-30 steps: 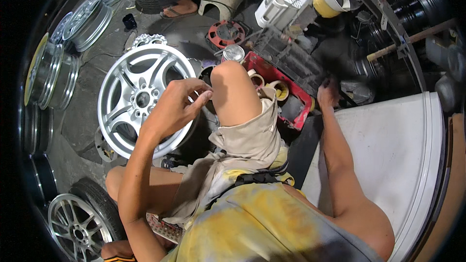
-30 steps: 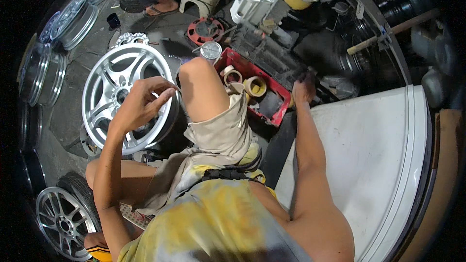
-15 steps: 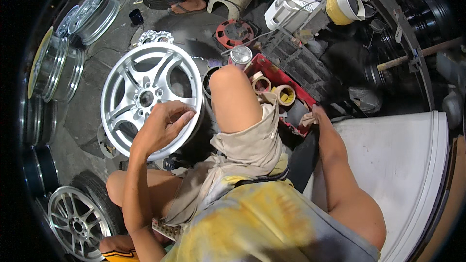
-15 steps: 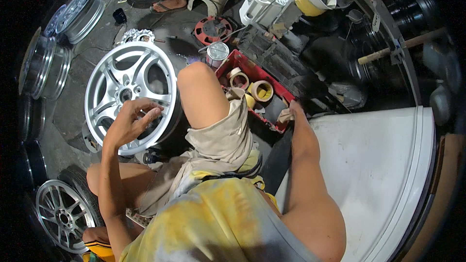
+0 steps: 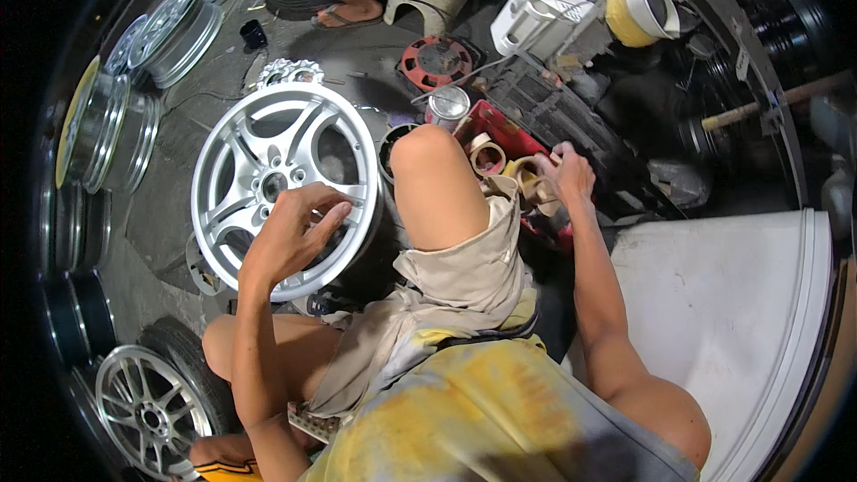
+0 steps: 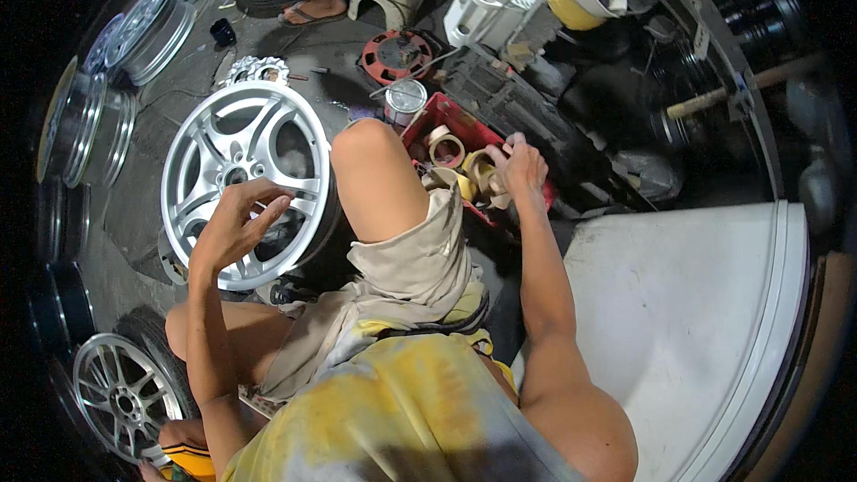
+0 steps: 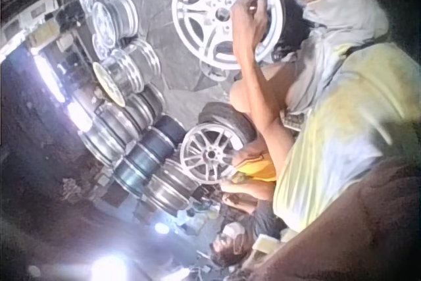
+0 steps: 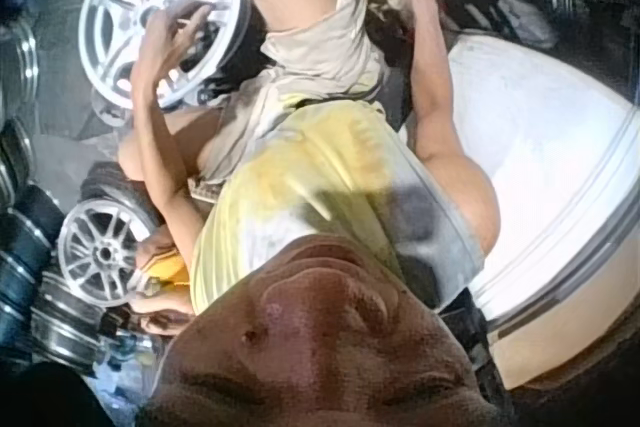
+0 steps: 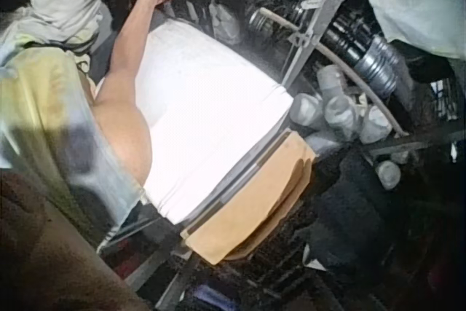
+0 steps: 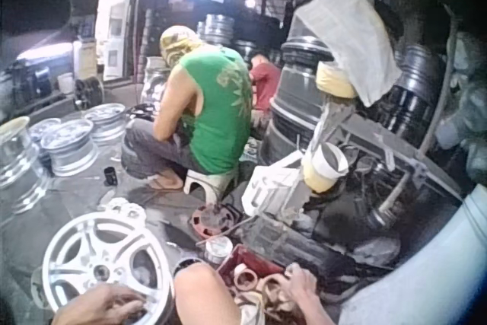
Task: The person scrubs a silver car wheel rim with a small brush and a cleaning solution. They work on the spokes and the central hub area, repeatedly dipping the brush into a container of liquid. The person is sitting on the floor in a workshop environment.
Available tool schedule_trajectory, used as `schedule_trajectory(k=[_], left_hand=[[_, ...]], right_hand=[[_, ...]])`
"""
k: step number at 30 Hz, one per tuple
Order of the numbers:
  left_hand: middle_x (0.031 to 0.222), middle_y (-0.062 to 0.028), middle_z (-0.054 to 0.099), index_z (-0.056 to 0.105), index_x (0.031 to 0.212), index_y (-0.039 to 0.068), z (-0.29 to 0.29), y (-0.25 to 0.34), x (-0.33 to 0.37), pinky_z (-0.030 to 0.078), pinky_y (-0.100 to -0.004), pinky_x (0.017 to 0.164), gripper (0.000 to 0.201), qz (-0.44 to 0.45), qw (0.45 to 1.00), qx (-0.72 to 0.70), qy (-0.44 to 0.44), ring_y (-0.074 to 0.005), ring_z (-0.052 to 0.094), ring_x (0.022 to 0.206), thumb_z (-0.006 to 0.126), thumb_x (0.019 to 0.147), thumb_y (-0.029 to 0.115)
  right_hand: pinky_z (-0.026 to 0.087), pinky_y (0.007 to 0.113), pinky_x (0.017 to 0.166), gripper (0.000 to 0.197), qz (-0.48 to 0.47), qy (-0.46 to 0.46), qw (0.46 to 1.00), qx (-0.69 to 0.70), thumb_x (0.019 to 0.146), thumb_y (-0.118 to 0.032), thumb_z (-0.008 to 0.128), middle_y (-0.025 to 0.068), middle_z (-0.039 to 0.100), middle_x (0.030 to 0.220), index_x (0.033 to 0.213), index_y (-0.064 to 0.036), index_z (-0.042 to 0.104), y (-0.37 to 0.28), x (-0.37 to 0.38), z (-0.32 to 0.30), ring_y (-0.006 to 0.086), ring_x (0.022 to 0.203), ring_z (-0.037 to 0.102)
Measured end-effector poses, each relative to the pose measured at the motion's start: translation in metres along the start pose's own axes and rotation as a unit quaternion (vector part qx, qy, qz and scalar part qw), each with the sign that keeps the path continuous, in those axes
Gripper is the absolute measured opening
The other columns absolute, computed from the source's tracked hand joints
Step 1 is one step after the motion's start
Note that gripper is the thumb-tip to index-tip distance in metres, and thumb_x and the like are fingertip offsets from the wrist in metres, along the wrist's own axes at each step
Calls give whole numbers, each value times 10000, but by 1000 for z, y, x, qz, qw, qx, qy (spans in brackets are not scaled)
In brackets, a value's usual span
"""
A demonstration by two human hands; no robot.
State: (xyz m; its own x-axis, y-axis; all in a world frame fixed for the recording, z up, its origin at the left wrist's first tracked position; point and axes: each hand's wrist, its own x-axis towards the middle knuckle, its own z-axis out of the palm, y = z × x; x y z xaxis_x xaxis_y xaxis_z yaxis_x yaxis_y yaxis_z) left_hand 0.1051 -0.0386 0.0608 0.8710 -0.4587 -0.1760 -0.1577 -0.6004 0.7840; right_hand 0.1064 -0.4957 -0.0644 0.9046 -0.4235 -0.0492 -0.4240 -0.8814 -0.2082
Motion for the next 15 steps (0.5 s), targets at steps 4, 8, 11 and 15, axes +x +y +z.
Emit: schedule_trajectory(k=[4,8,11,15], left_hand=[[954,-169,727,717,1071,-52,-6,-3,-10,550,-333,726,249,3,1000,-9,10,-230,685,804,628,984,164],[947,-178,721,710,1049,-68,-9,-6,-19,561,-351,711,243,15,999,25,24,-251,690,788,618,978,146],[922,-181,709,711,1027,-68,-14,-6,-30,545,-366,692,240,27,998,41,48,-269,673,761,622,972,148],[889,-181,696,718,1005,-56,-16,-8,-39,525,-385,681,233,37,997,41,59,-292,651,738,636,959,157]], right_hand=[[526,547,830,521,-18,184,983,-8,929,-300,619,255,714,1005,1392,-117,467,-32,22,-43,455,958,682],[541,537,856,413,8,99,988,-116,896,-254,608,248,717,995,1268,-78,574,5,60,-47,425,963,699],[530,534,887,336,-17,23,990,-137,863,-301,594,255,711,1020,1083,-74,709,-11,52,-59,449,1009,675],[528,521,895,319,-82,-50,991,-99,854,-331,577,255,706,983,961,-82,744,-28,23,-40,438,986,677]])
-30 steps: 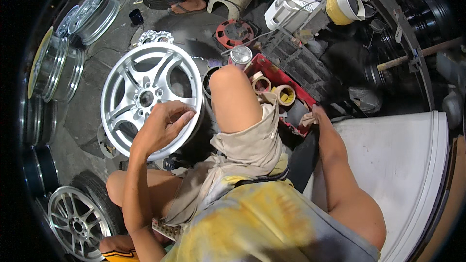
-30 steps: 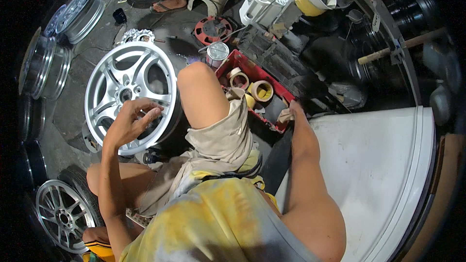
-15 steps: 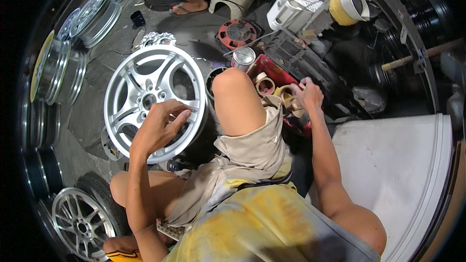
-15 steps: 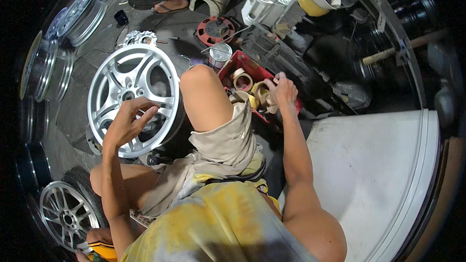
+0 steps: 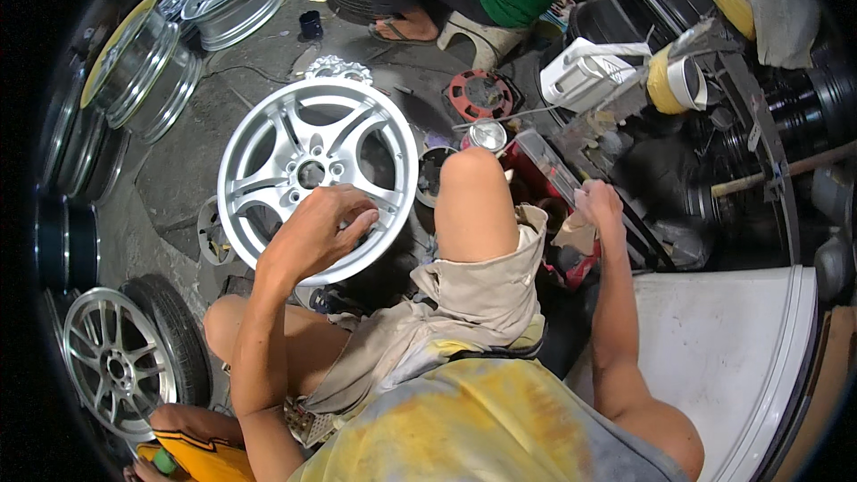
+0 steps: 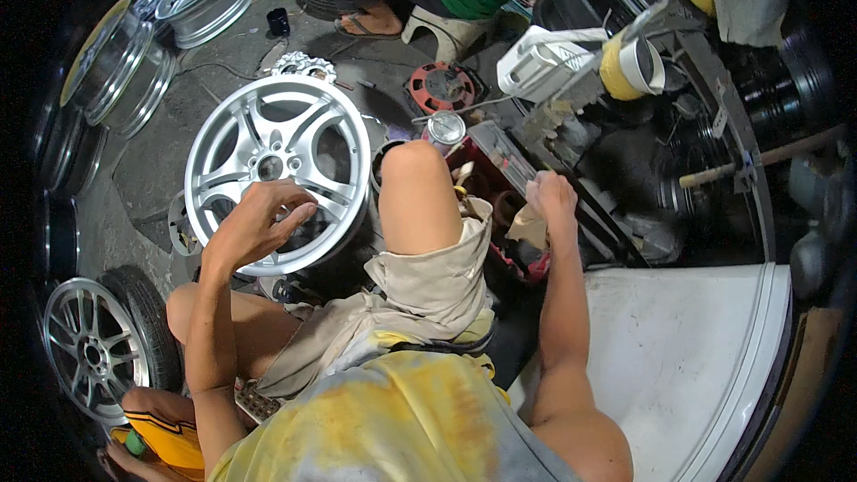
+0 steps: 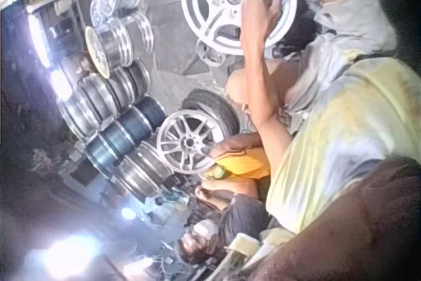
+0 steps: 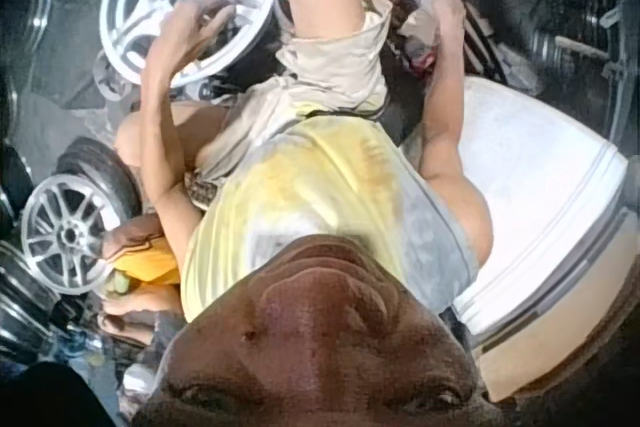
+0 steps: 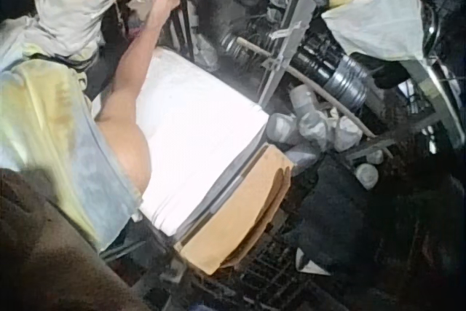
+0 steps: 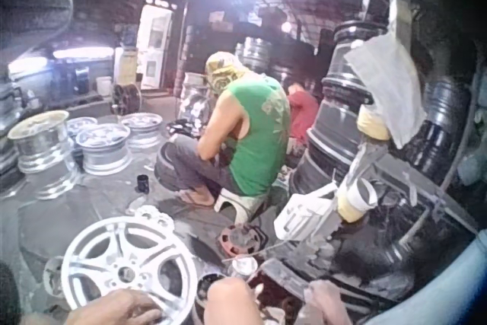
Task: The person scrubs a silver car wheel rim with a small brush and a cleaning solution. They work on the spokes and the central hub area, repeatedly dipping the brush into a container of liquid. The person is sitting on the floor in a workshop environment.
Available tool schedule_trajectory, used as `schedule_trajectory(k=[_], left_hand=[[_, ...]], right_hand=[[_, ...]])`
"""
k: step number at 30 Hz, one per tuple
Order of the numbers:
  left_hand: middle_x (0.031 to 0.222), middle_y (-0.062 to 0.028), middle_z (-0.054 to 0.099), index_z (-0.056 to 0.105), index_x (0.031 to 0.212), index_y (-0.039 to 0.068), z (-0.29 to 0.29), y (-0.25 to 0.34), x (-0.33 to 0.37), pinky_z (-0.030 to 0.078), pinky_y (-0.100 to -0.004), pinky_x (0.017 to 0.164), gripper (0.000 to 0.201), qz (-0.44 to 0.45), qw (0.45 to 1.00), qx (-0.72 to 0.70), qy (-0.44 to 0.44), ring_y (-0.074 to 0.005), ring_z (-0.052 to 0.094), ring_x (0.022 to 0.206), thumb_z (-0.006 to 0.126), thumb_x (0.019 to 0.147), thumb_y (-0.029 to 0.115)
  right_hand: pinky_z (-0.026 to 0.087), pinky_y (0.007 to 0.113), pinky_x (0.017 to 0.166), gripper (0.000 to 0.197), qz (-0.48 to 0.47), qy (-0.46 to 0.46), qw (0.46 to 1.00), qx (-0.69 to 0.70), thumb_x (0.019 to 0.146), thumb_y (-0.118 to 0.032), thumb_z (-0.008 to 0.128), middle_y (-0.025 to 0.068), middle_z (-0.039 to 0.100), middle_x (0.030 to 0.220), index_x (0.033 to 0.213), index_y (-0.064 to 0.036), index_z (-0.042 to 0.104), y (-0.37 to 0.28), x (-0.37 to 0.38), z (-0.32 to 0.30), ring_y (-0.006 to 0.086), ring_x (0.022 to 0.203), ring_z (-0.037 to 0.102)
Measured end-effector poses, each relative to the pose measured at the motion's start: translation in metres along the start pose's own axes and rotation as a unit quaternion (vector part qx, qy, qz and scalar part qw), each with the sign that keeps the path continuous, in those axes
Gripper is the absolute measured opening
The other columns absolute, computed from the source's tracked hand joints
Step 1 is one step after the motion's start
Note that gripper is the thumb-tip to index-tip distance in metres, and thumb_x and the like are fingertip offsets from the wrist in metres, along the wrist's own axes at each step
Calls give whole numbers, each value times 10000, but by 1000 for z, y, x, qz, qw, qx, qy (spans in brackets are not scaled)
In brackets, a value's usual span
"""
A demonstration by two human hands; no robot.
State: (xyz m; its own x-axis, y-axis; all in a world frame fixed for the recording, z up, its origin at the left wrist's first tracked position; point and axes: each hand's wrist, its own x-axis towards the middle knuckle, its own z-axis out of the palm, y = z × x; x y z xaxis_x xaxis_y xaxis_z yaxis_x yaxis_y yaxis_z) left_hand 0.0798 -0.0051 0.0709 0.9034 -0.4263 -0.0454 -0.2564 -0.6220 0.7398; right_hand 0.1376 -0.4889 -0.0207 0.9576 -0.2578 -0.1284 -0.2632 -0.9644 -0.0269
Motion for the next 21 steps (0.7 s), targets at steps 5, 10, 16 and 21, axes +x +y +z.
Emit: schedule_trajectory(k=[5,10,16,21], left_hand=[[888,-210,697,711,1011,-49,-8,2,-3,525,-412,737,232,-8,1000,-15,14,-338,663,784,641,945,161],[933,-166,687,699,1043,-45,-21,1,-11,523,-393,752,232,-10,999,-15,46,-271,666,815,635,965,164],[954,-168,703,711,1029,-59,-23,6,-13,538,-366,772,239,-62,997,41,4,-273,675,833,628,976,159],[943,-164,712,716,1029,-51,-12,10,9,523,-352,721,234,-20,1000,20,6,-258,668,809,630,976,160]], right_hand=[[520,520,880,299,5,22,997,79,853,-301,575,244,709,1001,996,-97,739,-19,-5,-14,444,999,667],[512,495,842,458,4,-58,998,-7,825,-452,693,233,702,1001,1026,-43,649,34,-1,-8,419,974,670],[552,508,791,522,-32,-50,994,-96,796,-318,796,217,715,969,1143,-65,499,16,-44,52,415,924,703],[563,531,770,274,-33,14,999,-31,922,-155,604,221,719,930,1149,-61,479,20,-84,167,424,902,711]])
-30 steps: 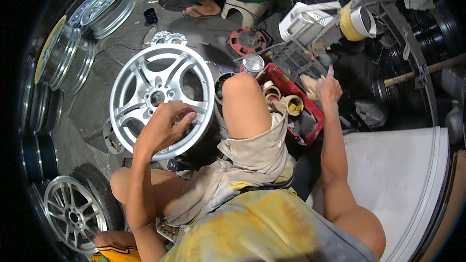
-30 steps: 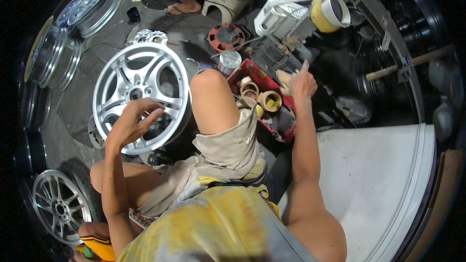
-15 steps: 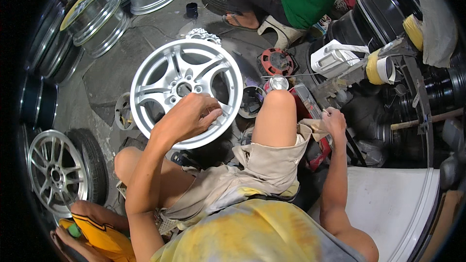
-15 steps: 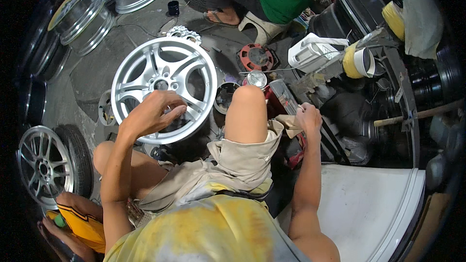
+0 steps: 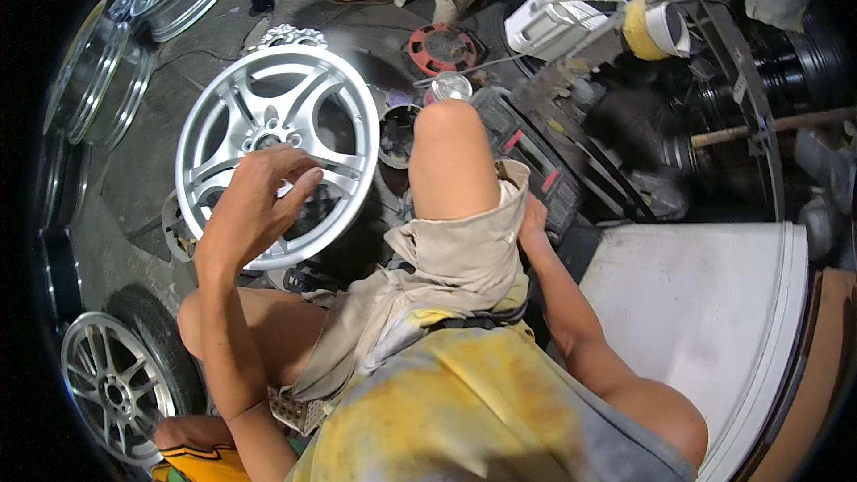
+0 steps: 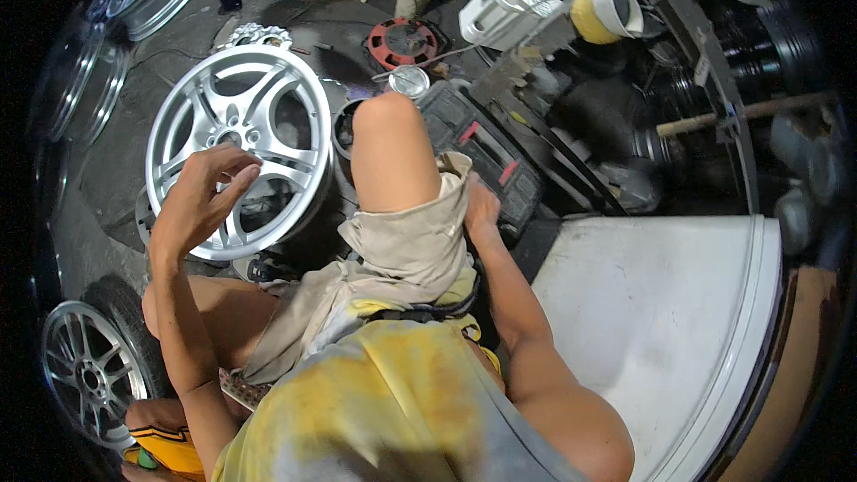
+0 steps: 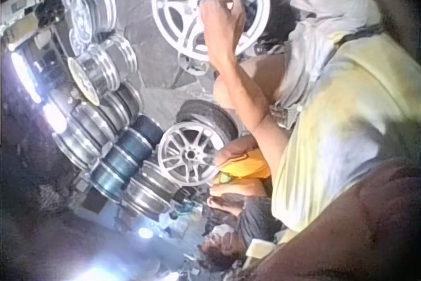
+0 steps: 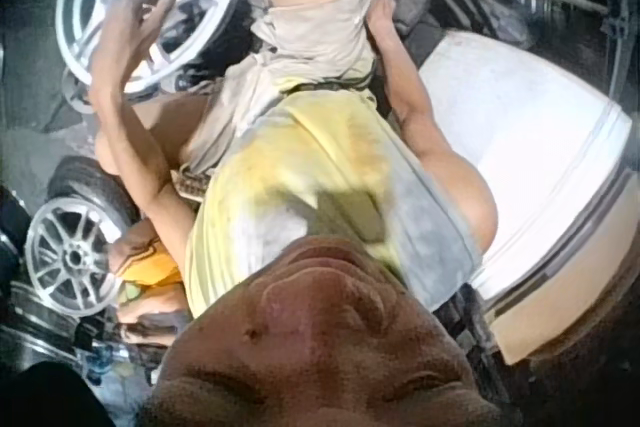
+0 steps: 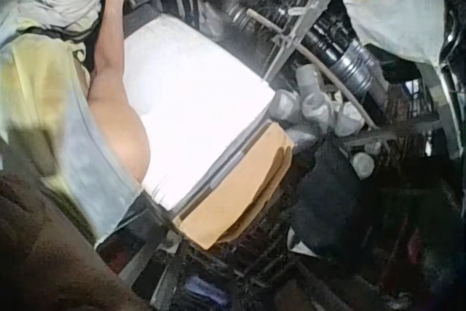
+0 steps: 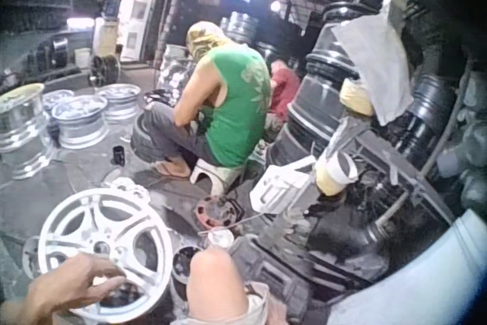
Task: The person scrubs a silver car wheel rim with a small brush and a cleaning solution. They work on the spokes and the central hub area, repeatedly dipping the brush into a container of liquid. The person is sitting on the floor in a workshop environment.
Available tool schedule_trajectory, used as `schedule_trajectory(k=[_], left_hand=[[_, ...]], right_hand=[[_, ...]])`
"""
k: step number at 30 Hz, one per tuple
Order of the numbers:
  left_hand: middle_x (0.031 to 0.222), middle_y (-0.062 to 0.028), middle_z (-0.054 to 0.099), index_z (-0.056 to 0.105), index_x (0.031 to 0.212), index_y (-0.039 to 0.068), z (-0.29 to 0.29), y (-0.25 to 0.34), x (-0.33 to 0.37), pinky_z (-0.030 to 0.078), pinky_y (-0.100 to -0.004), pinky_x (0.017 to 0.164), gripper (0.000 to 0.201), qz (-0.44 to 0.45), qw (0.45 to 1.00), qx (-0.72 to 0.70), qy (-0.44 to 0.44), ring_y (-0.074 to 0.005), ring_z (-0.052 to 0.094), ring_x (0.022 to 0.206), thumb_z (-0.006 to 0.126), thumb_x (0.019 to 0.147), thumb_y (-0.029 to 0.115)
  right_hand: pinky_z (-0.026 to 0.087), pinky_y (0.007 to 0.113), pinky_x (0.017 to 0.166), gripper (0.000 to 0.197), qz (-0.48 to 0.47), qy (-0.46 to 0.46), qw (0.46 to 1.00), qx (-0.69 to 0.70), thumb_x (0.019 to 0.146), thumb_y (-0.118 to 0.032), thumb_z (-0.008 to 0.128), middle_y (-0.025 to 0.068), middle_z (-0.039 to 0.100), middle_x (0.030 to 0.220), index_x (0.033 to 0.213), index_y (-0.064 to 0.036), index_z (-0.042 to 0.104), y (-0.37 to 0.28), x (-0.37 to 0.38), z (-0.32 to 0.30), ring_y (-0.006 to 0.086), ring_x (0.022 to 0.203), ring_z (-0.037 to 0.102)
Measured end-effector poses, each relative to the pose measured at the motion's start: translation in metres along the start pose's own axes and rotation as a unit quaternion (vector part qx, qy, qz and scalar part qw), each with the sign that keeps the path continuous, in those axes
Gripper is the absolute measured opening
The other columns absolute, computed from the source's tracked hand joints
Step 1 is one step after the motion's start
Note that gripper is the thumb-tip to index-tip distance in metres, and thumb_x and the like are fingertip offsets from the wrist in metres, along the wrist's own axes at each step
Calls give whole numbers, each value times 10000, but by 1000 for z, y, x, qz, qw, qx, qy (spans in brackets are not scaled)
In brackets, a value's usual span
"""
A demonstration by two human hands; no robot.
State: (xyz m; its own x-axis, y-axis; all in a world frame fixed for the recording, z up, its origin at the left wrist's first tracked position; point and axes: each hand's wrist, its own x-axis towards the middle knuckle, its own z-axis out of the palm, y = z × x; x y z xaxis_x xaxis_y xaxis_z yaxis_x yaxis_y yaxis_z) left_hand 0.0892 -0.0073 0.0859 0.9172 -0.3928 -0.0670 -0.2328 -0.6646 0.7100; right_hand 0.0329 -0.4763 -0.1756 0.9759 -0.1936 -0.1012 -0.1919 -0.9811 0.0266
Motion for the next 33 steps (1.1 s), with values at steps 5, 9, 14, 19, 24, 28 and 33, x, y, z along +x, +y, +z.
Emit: schedule_trajectory(k=[5,9,14,19,24,28,33], left_hand=[[903,-191,700,716,1017,-65,1,-20,-2,526,-382,739,261,12,1000,9,-10,-299,665,793,632,969,178],[895,-208,708,720,1021,-51,-17,-27,0,526,-400,740,272,-30,999,1,21,-330,673,785,639,959,201],[889,-207,721,722,1044,-46,-51,-57,-27,538,-395,749,285,-130,981,27,140,-290,692,788,635,961,212],[900,-214,729,731,1051,-42,-64,-71,-48,553,-393,755,296,-121,967,46,221,-281,701,775,645,959,226],[887,-211,731,725,1043,-65,-69,-76,-75,559,-378,735,312,-140,960,52,235,-275,711,776,649,956,225],[856,-211,722,726,1031,-64,-70,-83,-102,550,-376,710,298,-171,949,70,255,-276,695,731,645,955,213],[812,-216,703,720,987,-58,-68,-92,-113,535,-398,686,280,-161,945,70,275,-324,657,672,652,932,208]], right_hand=[[544,535,781,189,-29,-27,999,27,911,-154,598,209,722,937,1078,-72,634,5,15,-32,441,882,692],[489,388,654,202,17,40,959,278,843,-252,788,132,717,770,777,-66,747,33,73,-57,243,675,632],[449,227,705,164,-42,-8,835,549,938,-188,746,-25,646,841,924,-32,698,-44,127,-209,67,755,560],[522,263,817,204,-213,-104,834,499,963,-130,667,66,718,1019,1095,23,687,-171,115,-271,120,889,659],[528,342,829,246,-413,-188,858,242,947,-199,648,123,710,961,1061,4,727,-264,72,-156,222,912,672],[523,435,903,216,-514,-135,829,175,946,-189,628,199,659,1091,1034,-20,729,-278,63,-76,348,1021,643],[485,427,889,235,-561,11,821,-102,938,-242,590,67,676,1169,975,-101,775,-298,146,-83,264,1095,576]])
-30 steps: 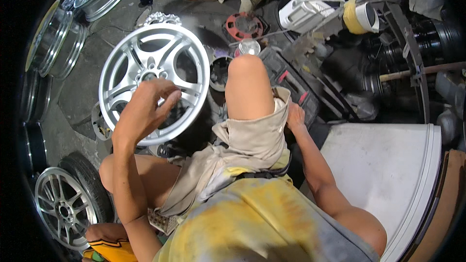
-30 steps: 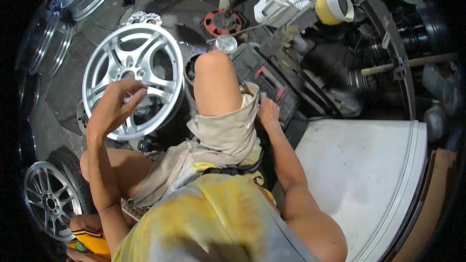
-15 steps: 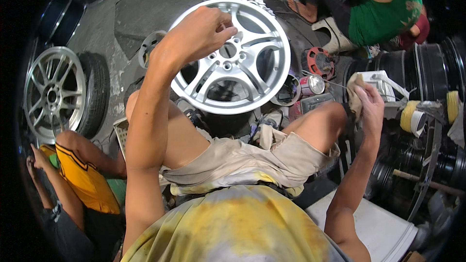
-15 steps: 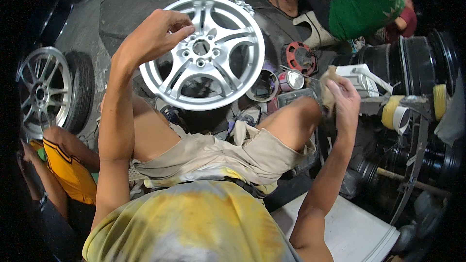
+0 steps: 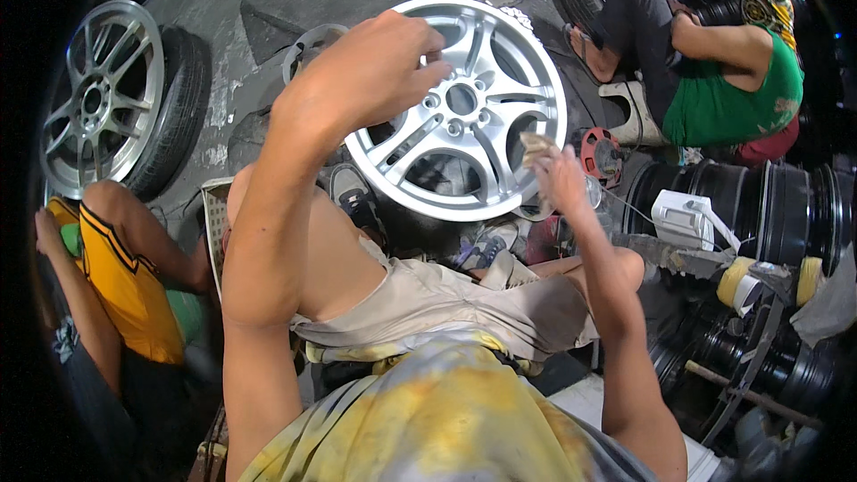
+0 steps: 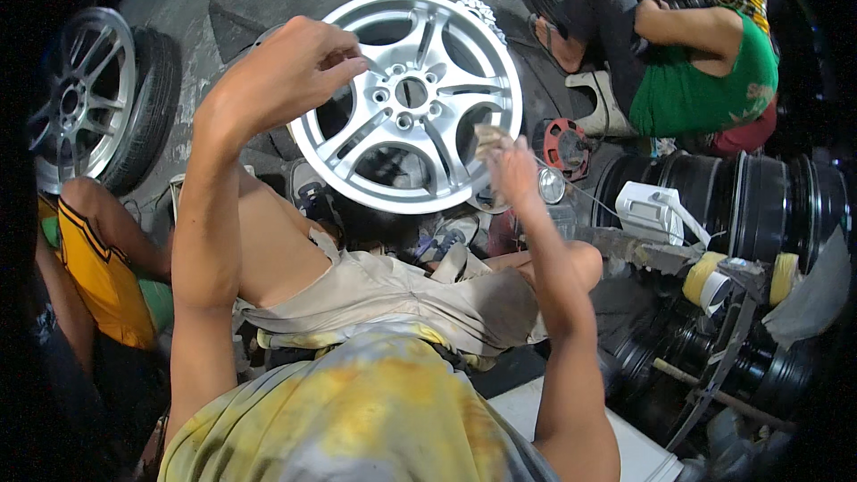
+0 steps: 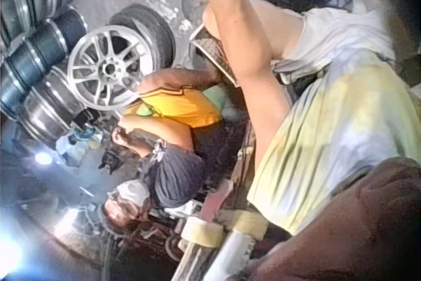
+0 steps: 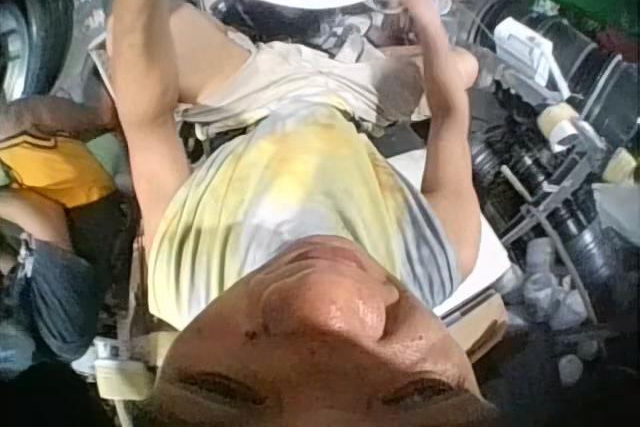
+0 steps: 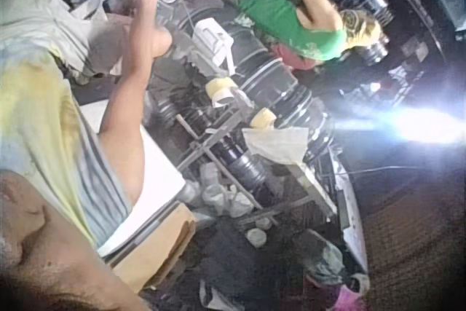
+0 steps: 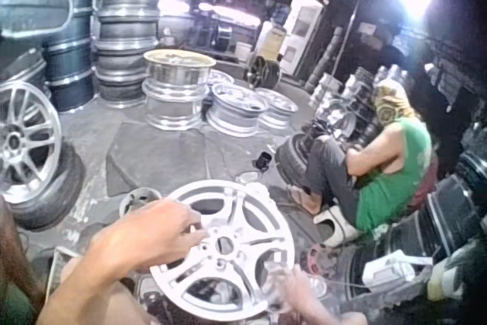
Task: The person scrubs a silver car wheel rim with a small brush and a cleaning solution. They work on the spokes and the central hub area, repeatedly dipping the brush into a container of liquid. The person is sitting on the floor in a workshop environment.
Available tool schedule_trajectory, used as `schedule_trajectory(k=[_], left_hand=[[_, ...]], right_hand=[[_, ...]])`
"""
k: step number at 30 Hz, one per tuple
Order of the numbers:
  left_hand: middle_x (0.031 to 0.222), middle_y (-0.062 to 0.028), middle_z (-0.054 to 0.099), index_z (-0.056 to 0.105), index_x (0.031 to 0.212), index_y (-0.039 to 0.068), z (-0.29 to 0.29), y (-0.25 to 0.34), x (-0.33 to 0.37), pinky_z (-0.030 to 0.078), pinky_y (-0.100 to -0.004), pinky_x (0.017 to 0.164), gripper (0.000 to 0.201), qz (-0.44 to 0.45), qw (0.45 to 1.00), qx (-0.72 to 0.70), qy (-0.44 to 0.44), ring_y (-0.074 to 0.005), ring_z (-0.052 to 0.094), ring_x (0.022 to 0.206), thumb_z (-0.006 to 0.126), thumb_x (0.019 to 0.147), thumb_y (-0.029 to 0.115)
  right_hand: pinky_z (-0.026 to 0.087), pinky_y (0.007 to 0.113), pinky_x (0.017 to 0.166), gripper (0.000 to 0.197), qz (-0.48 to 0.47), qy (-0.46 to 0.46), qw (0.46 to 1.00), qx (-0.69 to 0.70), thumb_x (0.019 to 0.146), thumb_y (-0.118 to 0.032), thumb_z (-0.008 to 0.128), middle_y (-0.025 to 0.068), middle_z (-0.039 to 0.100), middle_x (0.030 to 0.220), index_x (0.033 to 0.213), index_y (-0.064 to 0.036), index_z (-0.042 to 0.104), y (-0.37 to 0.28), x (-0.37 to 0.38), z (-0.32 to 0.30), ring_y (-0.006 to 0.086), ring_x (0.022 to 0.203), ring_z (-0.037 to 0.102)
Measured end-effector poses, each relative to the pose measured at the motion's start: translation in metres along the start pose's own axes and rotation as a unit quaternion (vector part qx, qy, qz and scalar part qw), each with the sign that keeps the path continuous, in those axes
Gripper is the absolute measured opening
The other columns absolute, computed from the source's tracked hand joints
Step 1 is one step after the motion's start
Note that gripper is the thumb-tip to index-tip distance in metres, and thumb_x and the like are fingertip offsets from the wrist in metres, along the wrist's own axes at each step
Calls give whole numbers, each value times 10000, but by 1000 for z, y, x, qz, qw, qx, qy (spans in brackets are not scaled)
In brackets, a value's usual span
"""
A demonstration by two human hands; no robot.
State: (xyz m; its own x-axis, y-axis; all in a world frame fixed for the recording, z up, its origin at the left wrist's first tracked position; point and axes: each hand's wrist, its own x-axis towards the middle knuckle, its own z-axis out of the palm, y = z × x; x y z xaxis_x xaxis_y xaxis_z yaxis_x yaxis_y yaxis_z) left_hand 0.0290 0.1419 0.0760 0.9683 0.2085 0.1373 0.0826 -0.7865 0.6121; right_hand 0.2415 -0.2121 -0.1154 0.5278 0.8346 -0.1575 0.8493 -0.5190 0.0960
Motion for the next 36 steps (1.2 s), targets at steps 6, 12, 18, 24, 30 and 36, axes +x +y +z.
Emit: schedule_trajectory(k=[6,12,18,24,30,36], left_hand=[[839,-249,695,719,961,-47,9,8,11,532,-437,711,281,-16,1000,-20,-17,-386,678,750,672,913,226],[853,-246,698,729,979,-30,7,15,9,532,-449,753,265,-28,999,5,-33,-408,670,790,666,909,217],[855,-230,709,735,969,-24,19,13,10,543,-461,787,253,-9,998,21,-60,-389,695,841,628,906,197],[855,-234,710,739,990,-26,15,-2,-8,549,-448,765,253,1,1000,17,0,-381,701,816,635,909,190],[864,-239,707,735,1020,-29,9,7,-11,549,-456,771,283,-28,998,47,-35,-393,698,831,650,927,224],[889,-256,707,742,1033,-13,30,23,9,547,-461,806,270,1,997,35,-70,-401,698,863,652,923,217]], right_hand=[[425,441,999,305,-149,-25,967,-205,929,-206,529,138,638,1235,1060,-16,729,18,47,14,290,1154,551],[489,436,979,322,-204,-146,968,32,802,-59,564,143,696,1124,1086,-62,714,32,22,21,294,1073,658],[426,374,1061,335,-169,-77,975,-119,880,-53,514,128,623,1318,1129,-133,723,25,56,-1,226,1244,539],[525,457,847,246,-128,-124,982,61,849,-80,567,201,703,1020,1044,-45,714,-25,-14,-25,375,937,670],[517,472,792,240,17,-25,982,187,937,-189,572,228,649,919,1086,-33,678,-14,-21,-31,401,882,649],[477,433,828,404,62,38,992,-103,944,-318,606,150,539,1184,1247,-59,674,-2,30,3,327,1077,546]])
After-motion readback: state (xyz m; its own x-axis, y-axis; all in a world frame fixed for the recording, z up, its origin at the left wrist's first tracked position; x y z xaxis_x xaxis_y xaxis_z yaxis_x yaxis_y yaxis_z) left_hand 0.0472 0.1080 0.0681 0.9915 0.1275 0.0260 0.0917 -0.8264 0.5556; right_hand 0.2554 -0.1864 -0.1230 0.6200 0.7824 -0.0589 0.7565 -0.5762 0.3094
